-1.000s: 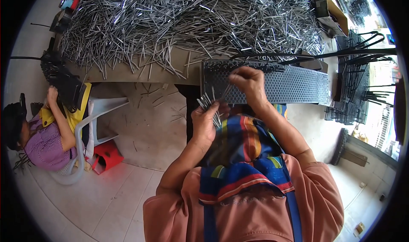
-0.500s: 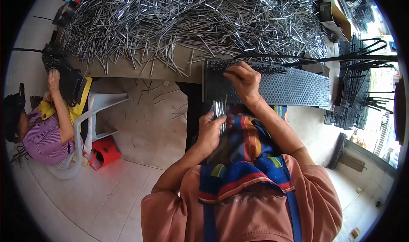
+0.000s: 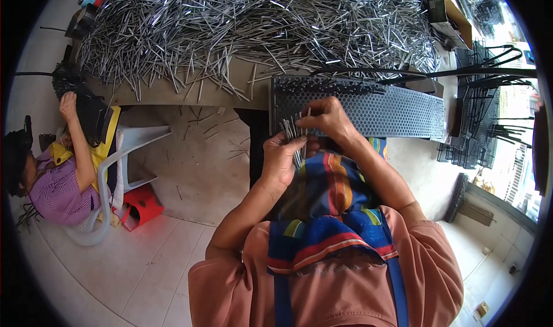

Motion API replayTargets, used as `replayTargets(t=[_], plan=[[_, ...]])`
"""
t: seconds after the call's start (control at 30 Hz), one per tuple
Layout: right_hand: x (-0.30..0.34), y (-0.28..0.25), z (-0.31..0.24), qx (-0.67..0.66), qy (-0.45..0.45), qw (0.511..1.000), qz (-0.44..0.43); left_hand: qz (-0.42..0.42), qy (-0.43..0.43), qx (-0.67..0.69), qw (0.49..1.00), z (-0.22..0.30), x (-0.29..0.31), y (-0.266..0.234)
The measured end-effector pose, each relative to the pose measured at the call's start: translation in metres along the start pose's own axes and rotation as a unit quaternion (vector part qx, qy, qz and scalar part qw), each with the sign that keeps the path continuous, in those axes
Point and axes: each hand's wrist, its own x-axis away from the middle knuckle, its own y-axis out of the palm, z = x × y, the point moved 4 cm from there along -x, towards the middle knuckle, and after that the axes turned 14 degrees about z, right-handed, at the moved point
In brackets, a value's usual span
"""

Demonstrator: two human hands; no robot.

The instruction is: Inserting thin metal rods into a perforated metal sheet to assemble a mesh component.

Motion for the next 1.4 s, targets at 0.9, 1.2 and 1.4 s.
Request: replayTargets(t=[0.9, 1.2, 1.4], plan=[[-0.007, -0.023, -0.017, -0.019, -0.244, 0.929, 0.278, 0.023, 0.022, -0.012, 0.999, -0.012, -0.009, 0.003], [-0.008, -0.018, -0.02, 0.023, -0.286, 0.923, 0.255, 0.022, 0.017, 0.022, 0.999, -0.006, -0.008, 0.009], [0.004, -0.024, -0.022, 0.036, -0.159, 0.963, 0.215, 0.007, 0.013, 0.066, 0.998, -0.004, -0.01, 0.015]])
